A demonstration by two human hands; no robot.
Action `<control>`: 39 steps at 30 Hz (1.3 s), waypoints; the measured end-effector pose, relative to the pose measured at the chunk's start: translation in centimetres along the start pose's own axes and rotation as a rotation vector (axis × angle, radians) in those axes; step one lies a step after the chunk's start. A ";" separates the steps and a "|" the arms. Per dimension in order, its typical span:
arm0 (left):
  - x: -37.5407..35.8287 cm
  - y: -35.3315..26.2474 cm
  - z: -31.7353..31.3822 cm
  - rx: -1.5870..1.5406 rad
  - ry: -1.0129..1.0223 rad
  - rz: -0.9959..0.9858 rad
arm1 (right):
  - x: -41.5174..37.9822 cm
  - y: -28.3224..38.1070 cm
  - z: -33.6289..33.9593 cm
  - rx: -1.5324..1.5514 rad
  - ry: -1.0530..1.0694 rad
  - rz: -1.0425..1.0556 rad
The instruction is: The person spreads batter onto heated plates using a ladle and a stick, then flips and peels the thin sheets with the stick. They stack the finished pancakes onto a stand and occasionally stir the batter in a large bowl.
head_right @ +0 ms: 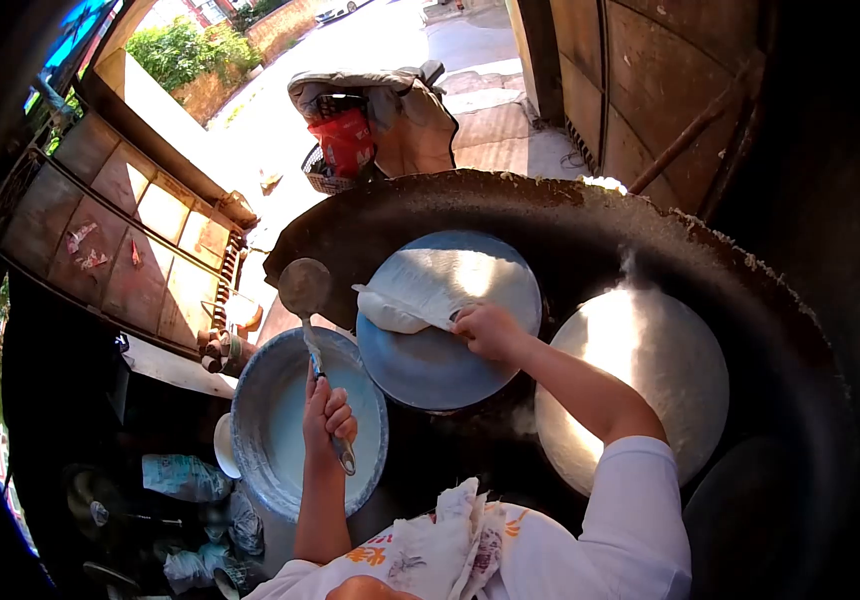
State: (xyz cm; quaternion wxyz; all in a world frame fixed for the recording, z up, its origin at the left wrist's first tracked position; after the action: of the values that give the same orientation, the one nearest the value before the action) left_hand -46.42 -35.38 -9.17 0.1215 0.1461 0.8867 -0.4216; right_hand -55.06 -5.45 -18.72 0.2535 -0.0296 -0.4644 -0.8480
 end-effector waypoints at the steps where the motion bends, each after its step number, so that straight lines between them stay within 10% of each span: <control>1: -0.8 -0.3 0.2 0.011 0.009 0.013 | -0.1 0.3 0.6 0.022 0.032 0.023; 6: 0.5 0.6 0.6 -0.386 -0.068 0.210 | 2.3 -4.2 2.8 -0.043 -0.050 -0.122; 11: -3.6 -2.6 -0.8 -0.785 0.278 0.336 | -0.2 -1.5 1.6 0.150 0.131 -0.067; 22: -3.6 -3.8 0.5 -0.580 -0.018 0.495 | -4.0 -2.9 7.5 0.267 0.288 -0.210; 28: 0.6 -0.6 0.6 -0.589 0.043 0.582 | -6.5 -1.1 3.0 0.010 -0.004 0.169; 36: -2.3 5.7 -1.4 0.267 -0.171 0.423 | -12.4 2.3 0.9 -0.119 -0.180 -0.054; 39: -5.5 3.2 -1.7 0.414 0.210 0.484 | -20.2 10.1 -2.3 0.303 -0.558 -0.429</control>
State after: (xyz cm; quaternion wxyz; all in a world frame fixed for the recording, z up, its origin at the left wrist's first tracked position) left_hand -40.34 -32.95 -8.55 0.0939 0.4165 0.7294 -0.5345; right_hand -32.47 -3.64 -18.03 -0.0645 -0.1237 -0.6312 -0.7629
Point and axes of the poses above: each hand's wrist, its own x-axis towards the middle knuckle, its own z-axis out of the back of the hand, y = z × x, the point moved 1 cm from there along x, towards the middle knuckle, and after that the axes turned 8 degrees about x, right-handed, at the moved point
